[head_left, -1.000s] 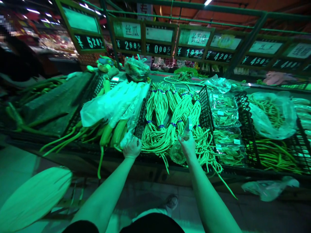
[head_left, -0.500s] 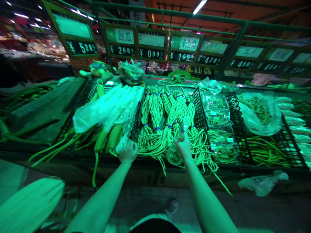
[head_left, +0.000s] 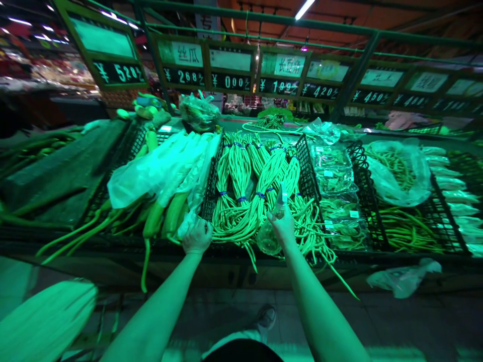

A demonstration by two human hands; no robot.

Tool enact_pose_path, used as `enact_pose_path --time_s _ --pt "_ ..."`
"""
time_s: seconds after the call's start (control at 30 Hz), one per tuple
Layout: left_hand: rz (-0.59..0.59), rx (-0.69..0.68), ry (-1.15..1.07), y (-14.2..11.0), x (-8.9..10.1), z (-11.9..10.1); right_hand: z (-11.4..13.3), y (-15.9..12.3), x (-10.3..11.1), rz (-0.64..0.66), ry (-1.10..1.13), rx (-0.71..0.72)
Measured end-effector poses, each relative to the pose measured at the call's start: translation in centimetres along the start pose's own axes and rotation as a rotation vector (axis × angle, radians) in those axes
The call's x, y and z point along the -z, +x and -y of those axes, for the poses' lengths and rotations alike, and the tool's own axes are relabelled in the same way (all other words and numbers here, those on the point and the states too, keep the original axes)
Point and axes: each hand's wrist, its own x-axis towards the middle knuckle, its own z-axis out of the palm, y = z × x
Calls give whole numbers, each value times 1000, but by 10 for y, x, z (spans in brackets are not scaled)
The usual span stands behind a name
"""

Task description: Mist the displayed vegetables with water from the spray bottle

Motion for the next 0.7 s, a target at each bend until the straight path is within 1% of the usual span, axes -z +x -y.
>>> enact_pose_path --time_s 0.33,0.7 --pt "6 -2 8 1 4 -2 1 -2 0 -9 10 17" --pt "-22 -39 48 1 5 -1 0 -1 0 0 19 7"
